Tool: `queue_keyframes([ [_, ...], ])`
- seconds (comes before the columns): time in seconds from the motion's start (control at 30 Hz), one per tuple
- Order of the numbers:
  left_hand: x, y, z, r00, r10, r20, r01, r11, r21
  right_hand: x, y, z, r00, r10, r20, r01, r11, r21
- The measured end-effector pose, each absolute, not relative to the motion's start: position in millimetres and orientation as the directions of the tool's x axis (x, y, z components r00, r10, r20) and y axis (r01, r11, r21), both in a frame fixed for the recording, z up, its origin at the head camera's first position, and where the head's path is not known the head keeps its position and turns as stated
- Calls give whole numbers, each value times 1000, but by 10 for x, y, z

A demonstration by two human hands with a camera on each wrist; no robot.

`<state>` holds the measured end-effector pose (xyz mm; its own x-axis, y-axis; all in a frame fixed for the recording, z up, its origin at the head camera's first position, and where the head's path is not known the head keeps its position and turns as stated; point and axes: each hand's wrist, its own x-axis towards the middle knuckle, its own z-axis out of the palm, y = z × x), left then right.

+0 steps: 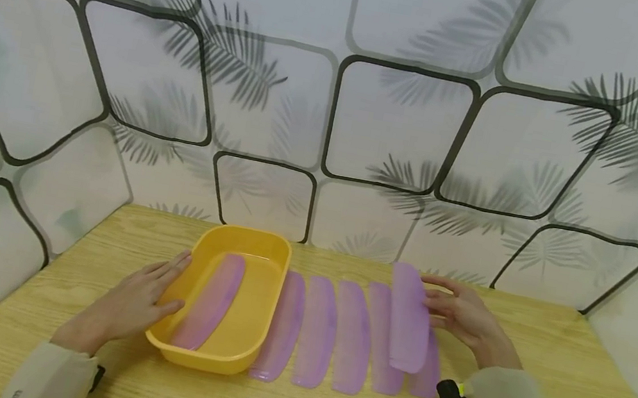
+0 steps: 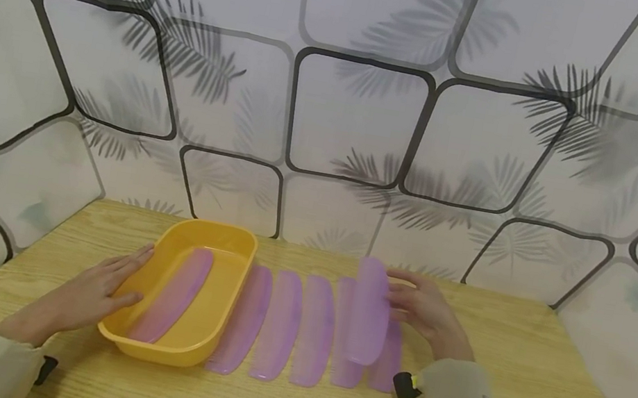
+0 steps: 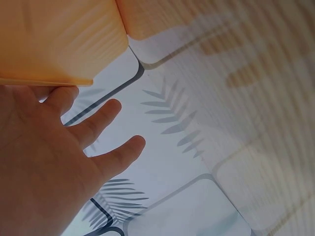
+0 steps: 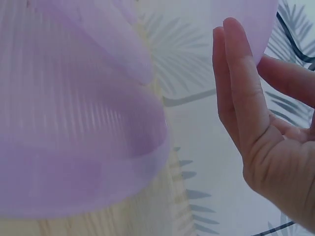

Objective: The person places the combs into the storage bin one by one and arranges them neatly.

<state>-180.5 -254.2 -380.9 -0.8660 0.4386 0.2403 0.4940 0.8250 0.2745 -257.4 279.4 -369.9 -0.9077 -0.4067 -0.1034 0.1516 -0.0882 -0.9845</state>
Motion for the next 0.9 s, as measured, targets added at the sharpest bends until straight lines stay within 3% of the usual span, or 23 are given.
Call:
queue_keyframes([
  [0.9, -1835, -2566, -3845, -847, 456, 275, 521, 816, 251, -2619, 2264, -3631, -919, -384, -93, 132, -75, -988],
])
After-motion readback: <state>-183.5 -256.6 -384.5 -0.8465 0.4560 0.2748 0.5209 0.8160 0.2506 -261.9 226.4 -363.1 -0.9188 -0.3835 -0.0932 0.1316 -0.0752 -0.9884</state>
